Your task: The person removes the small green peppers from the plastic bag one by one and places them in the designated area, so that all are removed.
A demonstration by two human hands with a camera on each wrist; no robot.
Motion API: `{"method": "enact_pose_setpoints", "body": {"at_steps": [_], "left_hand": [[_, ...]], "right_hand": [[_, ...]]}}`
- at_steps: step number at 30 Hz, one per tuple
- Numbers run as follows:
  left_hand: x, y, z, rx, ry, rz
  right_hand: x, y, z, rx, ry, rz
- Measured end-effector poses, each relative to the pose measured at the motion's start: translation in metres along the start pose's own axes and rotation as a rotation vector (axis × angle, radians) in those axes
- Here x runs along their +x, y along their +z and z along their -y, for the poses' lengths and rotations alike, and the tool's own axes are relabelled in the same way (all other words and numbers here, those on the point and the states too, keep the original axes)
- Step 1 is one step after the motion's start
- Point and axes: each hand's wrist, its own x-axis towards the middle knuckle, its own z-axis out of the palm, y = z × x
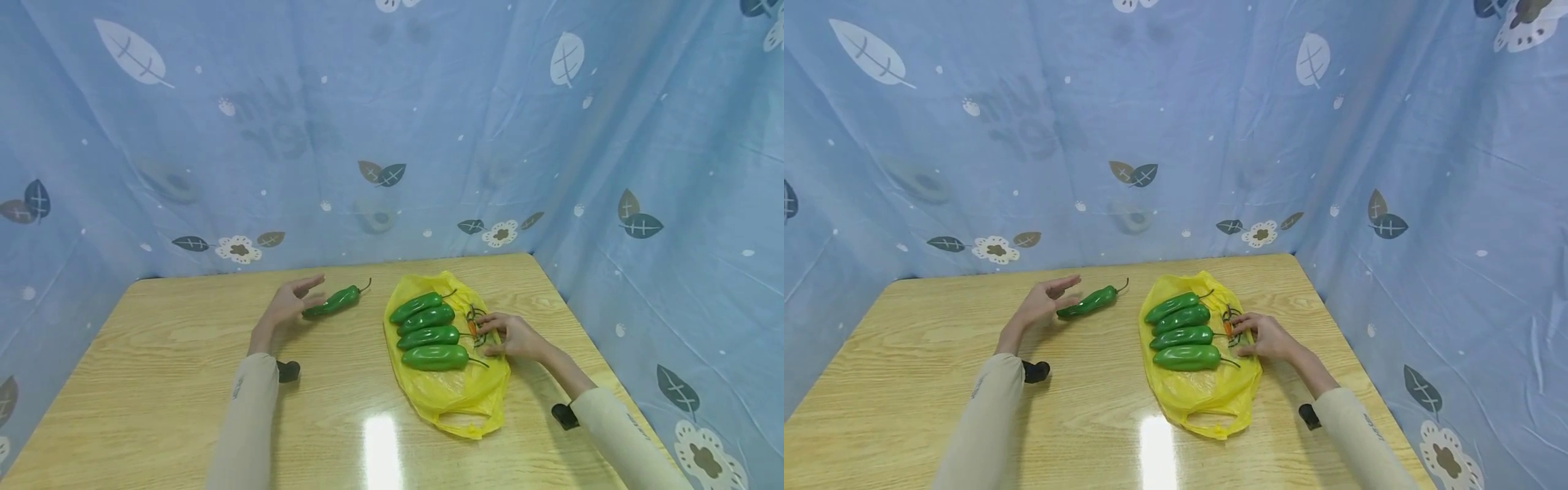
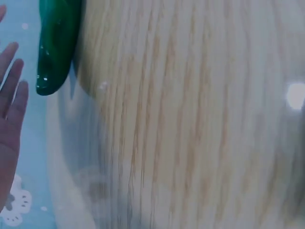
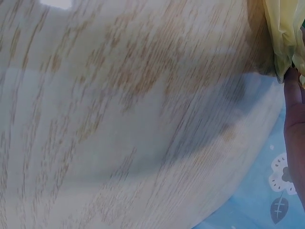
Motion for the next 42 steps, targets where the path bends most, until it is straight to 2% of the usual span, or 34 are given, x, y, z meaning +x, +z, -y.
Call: {"method": "enact_pose_setpoints", "body": {"at_steps": [3, 8, 16, 20, 27, 33, 35, 38, 42], "left_hand": [[-0.005, -0.001, -0.004, -0.014, 0.043, -0.043], [-0.012, 0.002, -0.016, -0.014, 0.112, -0.033], [-0.024, 0.017, -0.046, -0.031, 0.186, -0.034], [-0.03, 0.026, -0.059, -0.043, 0.193, -0.033], [-0.038, 0.04, -0.075, -0.084, 0.199, 0.005], [-0.057, 0.049, -0.112, -0.036, 0.192, 0.061], [-0.062, 0.053, -0.121, -0.002, 0.213, 0.083], [-0.065, 0.059, -0.125, 0.03, 0.253, 0.106], [-0.062, 0.069, -0.113, 0.037, 0.278, 0.112]], "right_hand": [[0.0, 0.001, 0.0, -0.008, -0.016, 0.001], [0.0, 0.002, -0.002, -0.01, -0.015, -0.006], [0.001, 0.002, -0.002, 0.021, 0.033, 0.008], [0.001, 0.001, -0.001, 0.023, 0.037, 0.017], [0.0, 0.001, -0.001, 0.003, 0.028, 0.015], [-0.001, 0.001, 0.001, -0.014, -0.006, -0.004], [-0.001, 0.001, 0.001, -0.015, -0.012, -0.009], [-0.001, 0.001, 0.001, -0.015, -0.02, -0.017], [-0.001, 0.001, 0.0, -0.013, -0.023, -0.015]]}}
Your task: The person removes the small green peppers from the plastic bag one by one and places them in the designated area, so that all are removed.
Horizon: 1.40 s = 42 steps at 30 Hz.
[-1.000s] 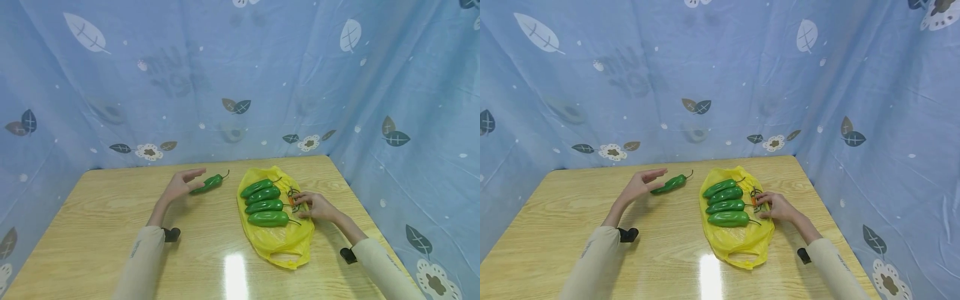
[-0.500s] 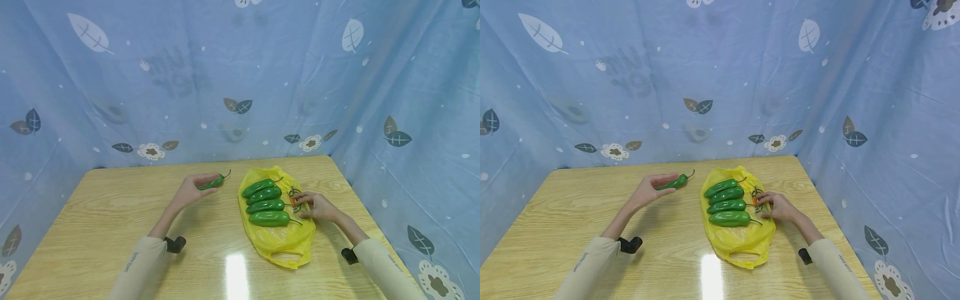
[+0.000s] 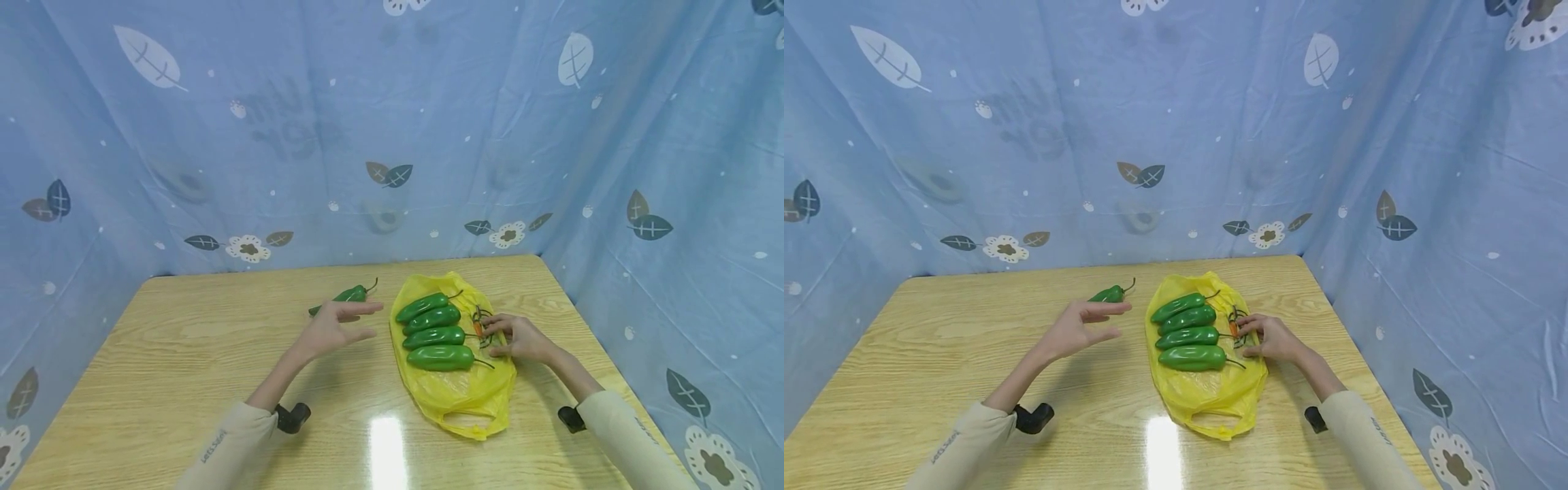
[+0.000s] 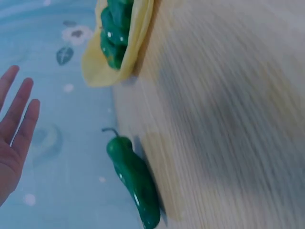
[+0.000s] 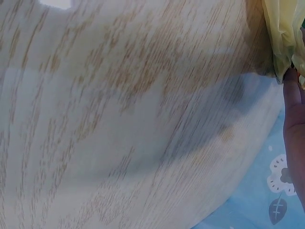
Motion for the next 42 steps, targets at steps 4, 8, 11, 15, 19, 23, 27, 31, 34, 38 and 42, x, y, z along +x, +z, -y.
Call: {"method": "enact_pose_setpoints", "body": {"at_steps": [4, 8, 11, 15, 19, 23, 27, 31, 34, 38, 42], "left_hand": [[0.0, 0.012, 0.007, -0.004, 0.023, 0.005], [-0.002, 0.023, 0.004, 0.006, 0.054, 0.051], [-0.005, 0.033, 0.0, 0.021, 0.063, 0.105], [-0.01, 0.048, -0.006, -0.011, 0.061, 0.174], [-0.01, 0.062, -0.008, -0.076, 0.084, 0.225], [-0.004, 0.076, -0.005, -0.12, 0.127, 0.236], [0.006, 0.09, 0.002, -0.153, 0.179, 0.21], [0.018, 0.101, 0.01, -0.155, 0.198, 0.182], [0.028, 0.107, 0.016, -0.144, 0.164, 0.165], [0.039, 0.116, 0.023, -0.075, 0.075, 0.152], [0.044, 0.122, 0.027, 0.012, 0.031, 0.148]], "right_hand": [[0.0, 0.0, -0.002, 0.017, 0.021, 0.015], [0.0, 0.0, -0.002, 0.005, 0.024, 0.017], [0.0, -0.001, -0.002, -0.026, 0.007, 0.016], [0.001, -0.001, -0.002, -0.04, 0.006, 0.019], [0.0, -0.001, -0.001, -0.034, 0.01, 0.011], [0.0, 0.0, -0.001, -0.033, 0.0, -0.007], [-0.001, 0.001, -0.001, -0.03, -0.006, -0.012], [-0.001, 0.001, -0.001, -0.013, 0.001, -0.006], [-0.001, 0.001, -0.002, 0.004, 0.011, -0.003], [0.0, 0.001, -0.003, 0.018, 0.021, 0.013], [0.0, 0.002, -0.004, 0.01, 0.014, 0.01]]}}
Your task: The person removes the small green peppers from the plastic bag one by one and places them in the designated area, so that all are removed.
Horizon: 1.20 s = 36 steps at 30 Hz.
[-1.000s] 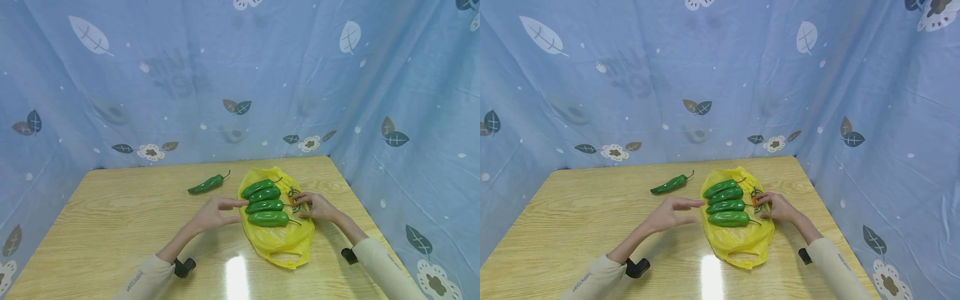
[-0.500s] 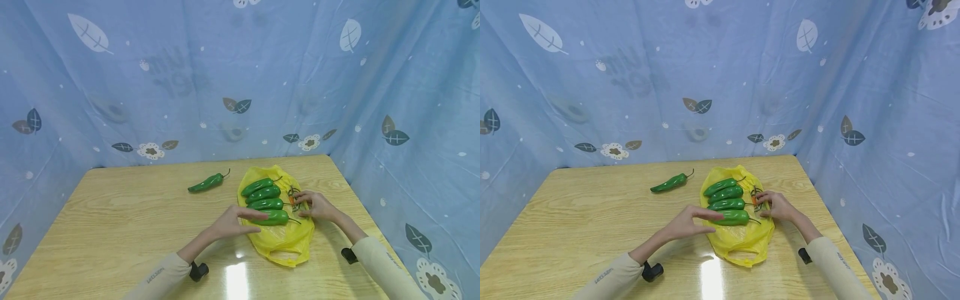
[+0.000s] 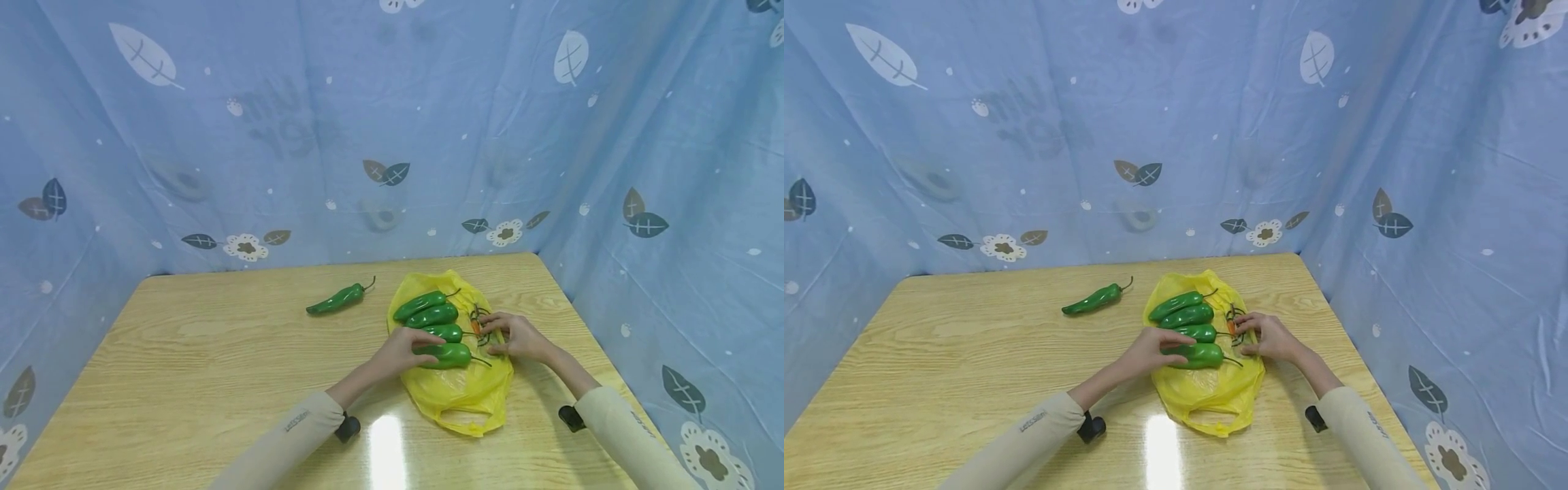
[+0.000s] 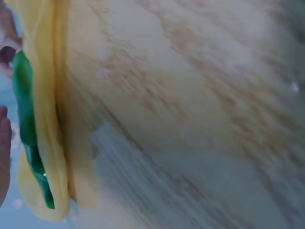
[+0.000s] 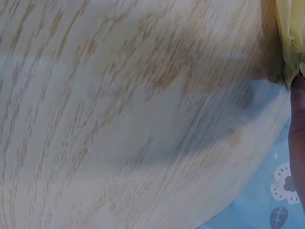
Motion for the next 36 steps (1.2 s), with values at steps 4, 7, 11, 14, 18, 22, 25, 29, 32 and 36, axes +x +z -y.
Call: {"method": "enact_pose_setpoints", "body": {"at_steps": [4, 7, 11, 14, 18, 22, 25, 29, 32, 36], "left_hand": [[0.0026, 0.0035, 0.0034, 0.054, -0.007, -0.014], [0.0032, 0.0041, 0.0046, 0.084, -0.013, -0.025], [0.0036, 0.0025, 0.0048, 0.113, -0.028, -0.035], [0.0046, 0.0011, 0.006, 0.108, -0.044, -0.031], [0.0075, -0.0005, 0.0086, 0.07, -0.067, -0.01], [0.0101, -0.002, 0.0097, 0.085, -0.079, 0.024], [0.0107, -0.0022, 0.0102, 0.134, -0.092, 0.049], [0.0096, -0.001, 0.0106, 0.218, -0.106, 0.077], [0.0083, 0.0002, 0.0093, 0.259, -0.123, 0.092], [0.008, 0.0014, 0.0096, 0.281, -0.144, 0.117]], "right_hand": [[-0.0005, 0.0018, 0.0003, -0.006, -0.019, -0.031], [-0.0004, 0.0019, 0.0012, 0.004, -0.006, -0.038], [0.0005, 0.0009, 0.0024, 0.012, 0.022, -0.028], [0.0009, 0.0005, 0.0021, 0.008, 0.017, -0.026], [0.0009, 0.001, 0.0004, 0.007, -0.002, -0.036], [0.0006, 0.0019, -0.0013, 0.006, -0.024, -0.05], [0.0004, 0.0025, -0.0015, 0.006, -0.037, -0.056], [0.0005, 0.0023, -0.0008, 0.002, -0.035, -0.05], [0.0005, 0.0011, -0.0006, 0.004, -0.022, -0.038], [0.0005, 0.0001, -0.0011, 0.012, -0.007, -0.026]]}}
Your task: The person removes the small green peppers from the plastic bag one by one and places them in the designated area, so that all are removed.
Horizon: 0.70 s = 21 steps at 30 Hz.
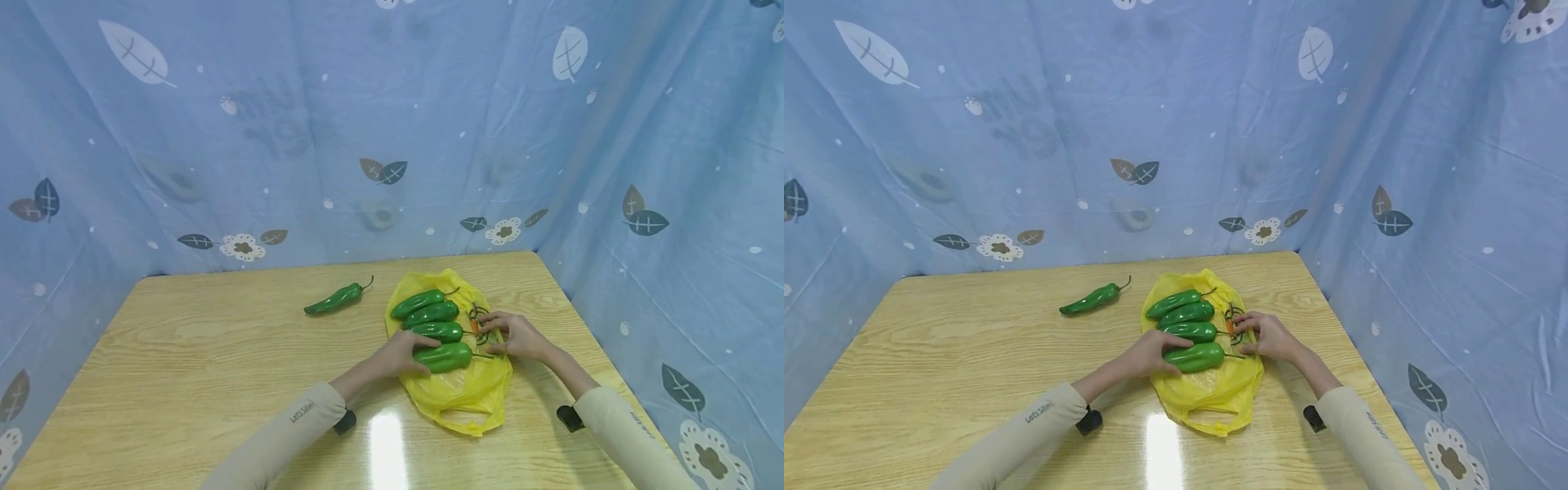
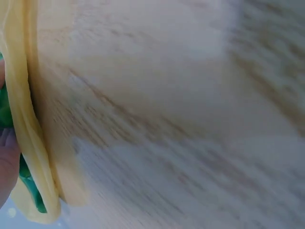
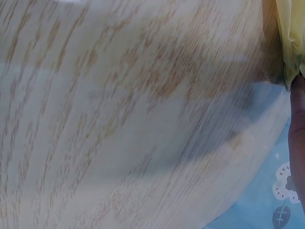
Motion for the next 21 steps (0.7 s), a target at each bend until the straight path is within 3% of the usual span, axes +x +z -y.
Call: {"method": "enact_pose_setpoints", "body": {"at_steps": [6, 17, 21], "left_hand": [[0.0, -0.004, 0.0, 0.067, 0.054, 0.035], [-0.009, -0.017, 0.005, 0.08, 0.166, 0.108], [-0.013, -0.022, 0.005, 0.053, 0.189, 0.086]], "right_hand": [[0.001, 0.0, 0.0, 0.002, 0.003, 0.004], [0.0, 0.001, 0.0, 0.016, -0.008, -0.025], [-0.001, 0.001, -0.001, 0.022, -0.005, -0.017]]}}
